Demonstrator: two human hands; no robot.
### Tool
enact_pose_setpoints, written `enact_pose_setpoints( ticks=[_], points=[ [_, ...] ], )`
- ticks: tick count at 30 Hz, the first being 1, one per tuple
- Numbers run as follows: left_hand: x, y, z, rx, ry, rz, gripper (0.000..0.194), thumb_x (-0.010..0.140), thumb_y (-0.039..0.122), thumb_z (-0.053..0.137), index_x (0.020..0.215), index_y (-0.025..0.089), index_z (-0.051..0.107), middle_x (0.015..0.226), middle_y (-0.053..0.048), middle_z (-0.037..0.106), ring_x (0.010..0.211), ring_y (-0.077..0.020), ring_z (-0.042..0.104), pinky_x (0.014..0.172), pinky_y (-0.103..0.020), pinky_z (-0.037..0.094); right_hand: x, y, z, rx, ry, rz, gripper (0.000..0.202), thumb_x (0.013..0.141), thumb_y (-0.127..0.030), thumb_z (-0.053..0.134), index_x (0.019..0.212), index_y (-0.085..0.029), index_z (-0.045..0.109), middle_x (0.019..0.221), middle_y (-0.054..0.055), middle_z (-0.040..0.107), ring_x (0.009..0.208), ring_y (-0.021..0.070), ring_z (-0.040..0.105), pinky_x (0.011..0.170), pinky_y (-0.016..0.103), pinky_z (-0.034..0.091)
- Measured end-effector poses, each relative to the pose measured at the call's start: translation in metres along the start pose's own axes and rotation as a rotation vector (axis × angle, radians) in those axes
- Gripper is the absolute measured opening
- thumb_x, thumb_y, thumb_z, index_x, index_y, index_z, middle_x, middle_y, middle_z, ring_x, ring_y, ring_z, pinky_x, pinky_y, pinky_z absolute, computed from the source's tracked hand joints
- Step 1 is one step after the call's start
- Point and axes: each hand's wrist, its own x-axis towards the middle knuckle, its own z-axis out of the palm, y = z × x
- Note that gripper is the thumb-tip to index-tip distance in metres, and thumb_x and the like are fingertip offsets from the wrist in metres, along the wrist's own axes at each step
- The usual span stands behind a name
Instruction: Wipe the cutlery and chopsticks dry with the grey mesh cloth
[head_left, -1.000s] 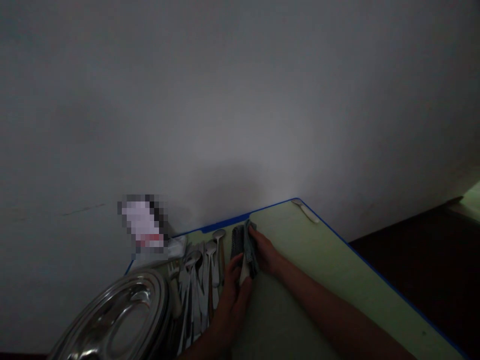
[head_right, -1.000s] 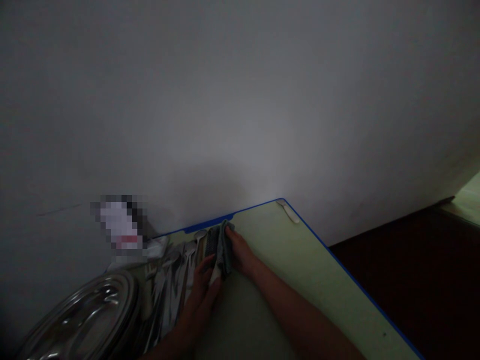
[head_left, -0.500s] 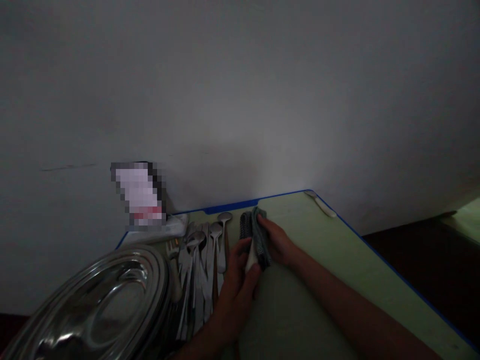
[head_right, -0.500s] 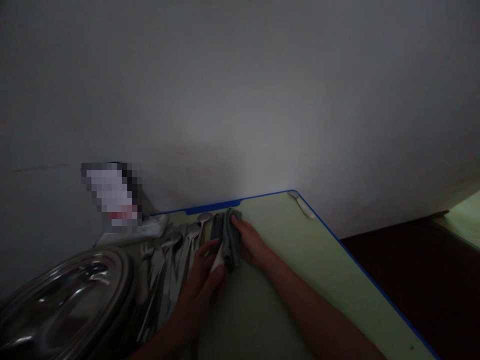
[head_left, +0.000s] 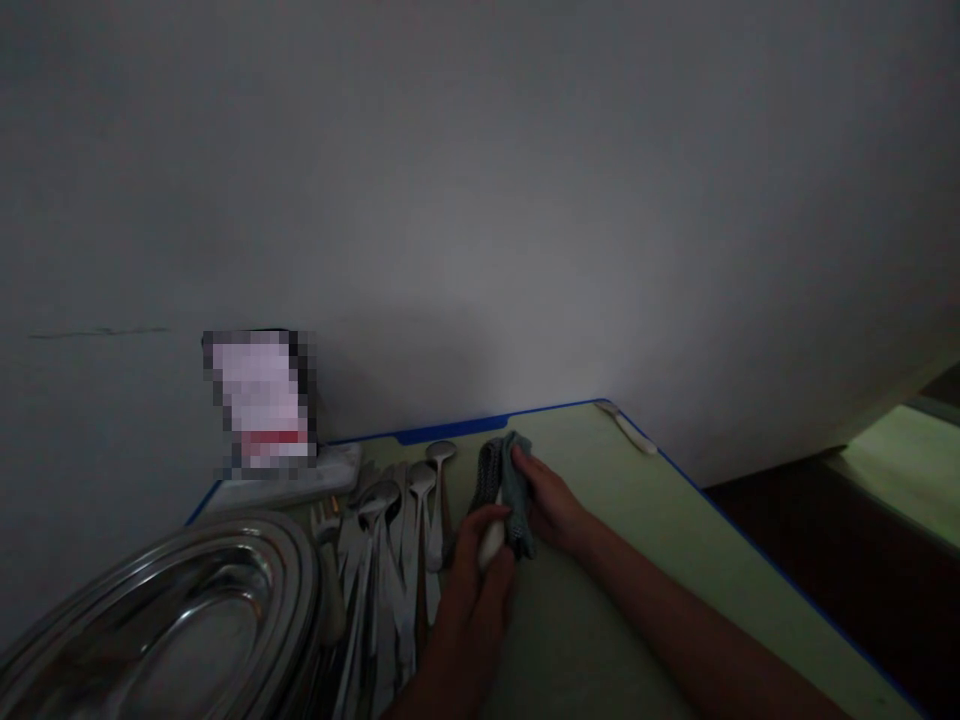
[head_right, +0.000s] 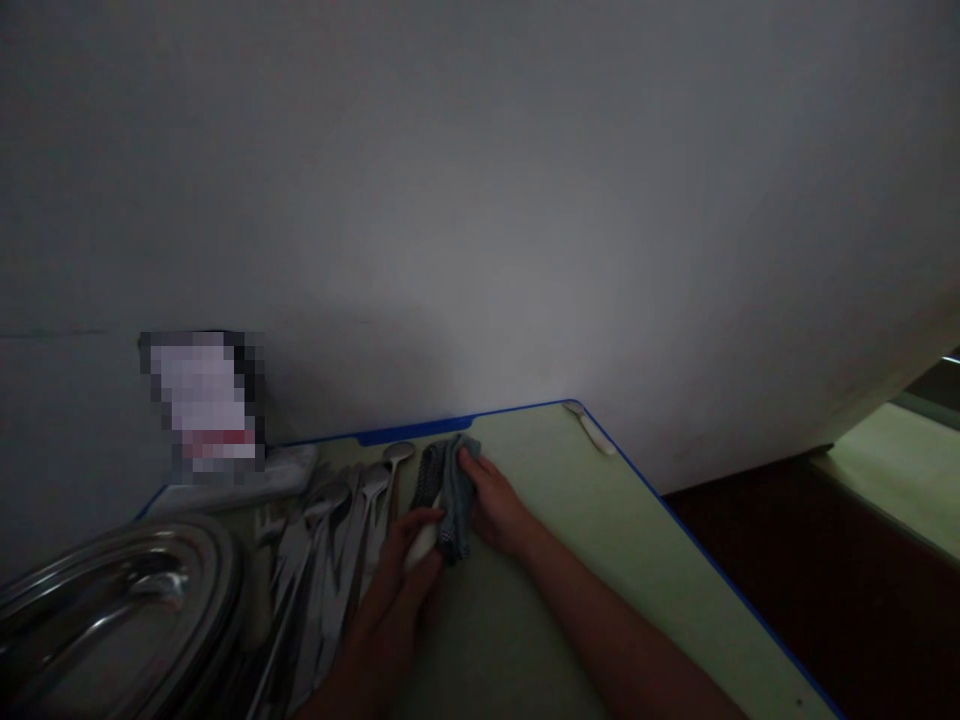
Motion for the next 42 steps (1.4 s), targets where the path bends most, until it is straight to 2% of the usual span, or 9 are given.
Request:
enact_pose_setpoints(
  ticks=[3,7,11,14,21,28,34,39,42],
  points=[
    [0.004,0.001,0.000,-0.078,0.020,-0.027,0.035,0.083,0.042,0.046,0.113,0.026,0.041,0.062,0.007,0.045,0.046,-0.0077,0.040,0.043,-0.016,0.032,-0.001,-0.002,-0.004,-0.004,-0.054,-0.006,0.029,0.058,-0.031,0.075,0.081,-0.017,0.063,0.064,-0.003,0.066,0.056,0.0101,0.059,0.058,0.022,0.046],
    [0.008,0.006,0.003,-0.206,0.096,-0.028,0.033,0.080,0.046,0.048,0.107,0.028,0.040,0.059,0.008,0.043,0.044,-0.0074,0.040,0.039,-0.014,0.029,-0.002,-0.003,-0.007,-0.055,-0.128,0.006,0.030,0.056,-0.023,0.076,0.082,-0.016,0.062,0.066,-0.002,0.067,0.059,0.0104,0.060,0.061,0.023,0.046],
    [0.006,0.006,0.006,-0.304,0.115,-0.053,0.035,0.076,0.044,0.054,0.104,0.027,0.042,0.065,0.007,0.048,0.050,-0.0071,0.046,0.046,-0.016,0.036,-0.001,-0.001,-0.006,-0.037,-0.124,-0.008,0.030,0.059,-0.029,0.075,0.082,-0.015,0.062,0.064,-0.002,0.066,0.056,0.0110,0.059,0.059,0.023,0.046],
    [0.006,0.001,0.006,-0.329,0.030,-0.069,0.032,0.075,0.039,0.056,0.100,0.026,0.042,0.069,0.007,0.049,0.055,-0.0070,0.047,0.052,-0.016,0.037,0.002,0.000,-0.007,0.007,-0.054,-0.028,0.028,0.062,-0.036,0.073,0.077,-0.016,0.061,0.058,-0.002,0.063,0.054,0.0118,0.058,0.058,0.024,0.047],
    [0.009,-0.008,0.003,-0.229,-0.088,0.039,0.024,0.083,0.047,0.043,0.089,0.024,0.039,0.064,0.006,0.043,0.048,-0.0077,0.035,0.042,-0.017,0.025,0.013,0.000,-0.012,0.154,0.079,0.024,0.022,0.080,-0.039,0.054,0.084,-0.018,0.058,0.065,0.000,0.065,0.067,0.0156,0.063,0.062,0.028,0.049],
    [0.001,0.001,0.004,0.089,-0.097,0.094,0.025,0.090,0.045,0.032,0.097,0.023,0.041,0.073,0.004,0.046,0.049,-0.0077,0.037,0.045,-0.019,0.031,0.006,0.000,-0.011,-0.100,-0.038,-0.059,0.028,0.064,-0.038,0.071,0.078,-0.016,0.060,0.059,-0.002,0.063,0.049,0.0104,0.055,0.050,0.021,0.045],
    [0.003,-0.001,0.002,0.330,-0.221,0.103,0.025,0.091,0.040,0.032,0.103,0.022,0.043,0.078,0.001,0.054,0.053,-0.0104,0.044,0.052,-0.023,0.038,-0.001,-0.005,-0.007,-0.206,-0.086,-0.014,0.033,0.061,-0.037,0.073,0.084,-0.016,0.062,0.067,-0.001,0.067,0.053,0.0099,0.058,0.057,0.021,0.047],
    [0.001,0.002,0.000,0.348,-0.187,0.116,0.024,0.091,0.039,0.033,0.099,0.023,0.049,0.073,0.001,0.053,0.058,-0.0126,0.046,0.054,-0.024,0.037,0.004,-0.001,-0.010,-0.061,0.031,-0.026,0.035,0.069,-0.046,0.064,0.087,-0.016,0.063,0.072,0.002,0.068,0.066,0.0135,0.062,0.064,0.024,0.048],
    [0.000,0.003,0.001,0.283,-0.194,0.102,0.024,0.091,0.039,0.033,0.097,0.023,0.049,0.070,0.002,0.052,0.055,-0.0119,0.045,0.052,-0.023,0.036,0.008,-0.001,-0.013,0.009,0.002,0.044,0.044,0.075,-0.056,0.051,0.088,-0.015,0.063,0.073,0.005,0.068,0.073,0.0169,0.063,0.066,0.028,0.049]
  ],
)
